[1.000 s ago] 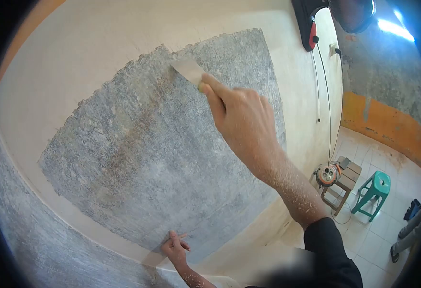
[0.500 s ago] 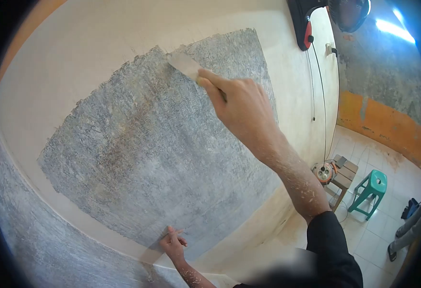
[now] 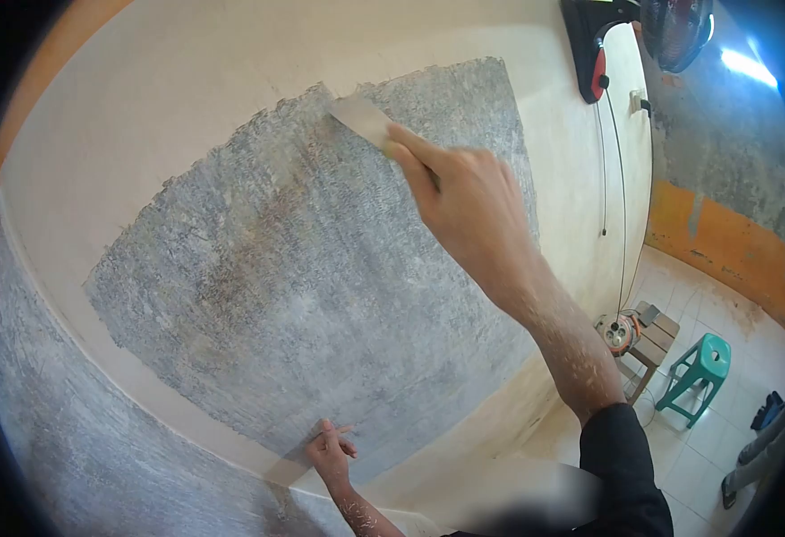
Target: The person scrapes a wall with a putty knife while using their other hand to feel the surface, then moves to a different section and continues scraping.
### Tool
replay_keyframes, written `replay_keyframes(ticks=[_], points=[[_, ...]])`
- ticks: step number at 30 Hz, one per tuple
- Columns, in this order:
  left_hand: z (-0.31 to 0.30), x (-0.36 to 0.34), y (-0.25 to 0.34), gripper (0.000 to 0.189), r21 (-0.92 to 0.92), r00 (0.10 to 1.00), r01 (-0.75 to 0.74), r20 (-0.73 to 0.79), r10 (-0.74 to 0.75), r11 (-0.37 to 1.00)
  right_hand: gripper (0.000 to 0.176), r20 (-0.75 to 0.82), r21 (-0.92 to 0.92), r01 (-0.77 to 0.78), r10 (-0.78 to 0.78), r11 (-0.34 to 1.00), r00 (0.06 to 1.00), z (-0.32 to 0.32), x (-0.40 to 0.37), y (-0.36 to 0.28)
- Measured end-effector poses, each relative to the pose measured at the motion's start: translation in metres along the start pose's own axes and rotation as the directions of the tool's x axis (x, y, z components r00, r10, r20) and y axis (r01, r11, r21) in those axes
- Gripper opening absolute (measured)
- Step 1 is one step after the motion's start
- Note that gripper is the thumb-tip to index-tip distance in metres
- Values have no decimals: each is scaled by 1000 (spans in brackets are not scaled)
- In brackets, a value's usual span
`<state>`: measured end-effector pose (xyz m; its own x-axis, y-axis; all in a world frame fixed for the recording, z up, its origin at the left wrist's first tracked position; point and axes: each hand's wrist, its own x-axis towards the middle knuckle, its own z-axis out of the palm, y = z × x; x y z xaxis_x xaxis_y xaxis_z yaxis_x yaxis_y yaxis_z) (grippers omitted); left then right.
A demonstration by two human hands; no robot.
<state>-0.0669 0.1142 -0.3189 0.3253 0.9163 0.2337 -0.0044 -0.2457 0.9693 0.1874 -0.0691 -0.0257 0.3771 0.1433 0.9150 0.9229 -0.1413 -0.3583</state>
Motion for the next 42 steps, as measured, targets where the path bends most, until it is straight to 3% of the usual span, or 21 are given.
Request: replay_keyframes(ticks=[3, 12, 18, 30, 33, 36, 42], points=[[0, 2, -5, 61, -14, 1000, -10, 4, 10, 1000, 30, 50, -83, -107, 111, 991, 993, 2, 1, -8], [3, 2, -3, 62, 1, 999, 13, -47, -13, 1000, 29, 0, -152, -84, 85, 985, 996, -5, 7, -23], [8, 4, -9, 62, -26, 998, -17, -63, 15, 1000, 29, 58, -133, -109, 117, 985, 991, 0, 9, -15], [4, 2, -7, 61, -1, 998, -2, -55, 2, 1000, 29, 32, -136, -13, 18, 991, 999, -9, 2, -12], [9, 1, -3, 62, -3, 999, 4, -53, -5, 1000, 29, 33, -152, -85, 91, 985, 995, -6, 10, -22], [10, 1, -3, 63, -9, 999, -9, -45, 8, 1000, 29, 30, -112, -35, 38, 993, 999, -6, 6, -12], [9, 5, -4, 63, -27, 1000, -10, -19, 10, 1000, 29, 23, -109, -73, 76, 991, 997, -13, 12, -27]])
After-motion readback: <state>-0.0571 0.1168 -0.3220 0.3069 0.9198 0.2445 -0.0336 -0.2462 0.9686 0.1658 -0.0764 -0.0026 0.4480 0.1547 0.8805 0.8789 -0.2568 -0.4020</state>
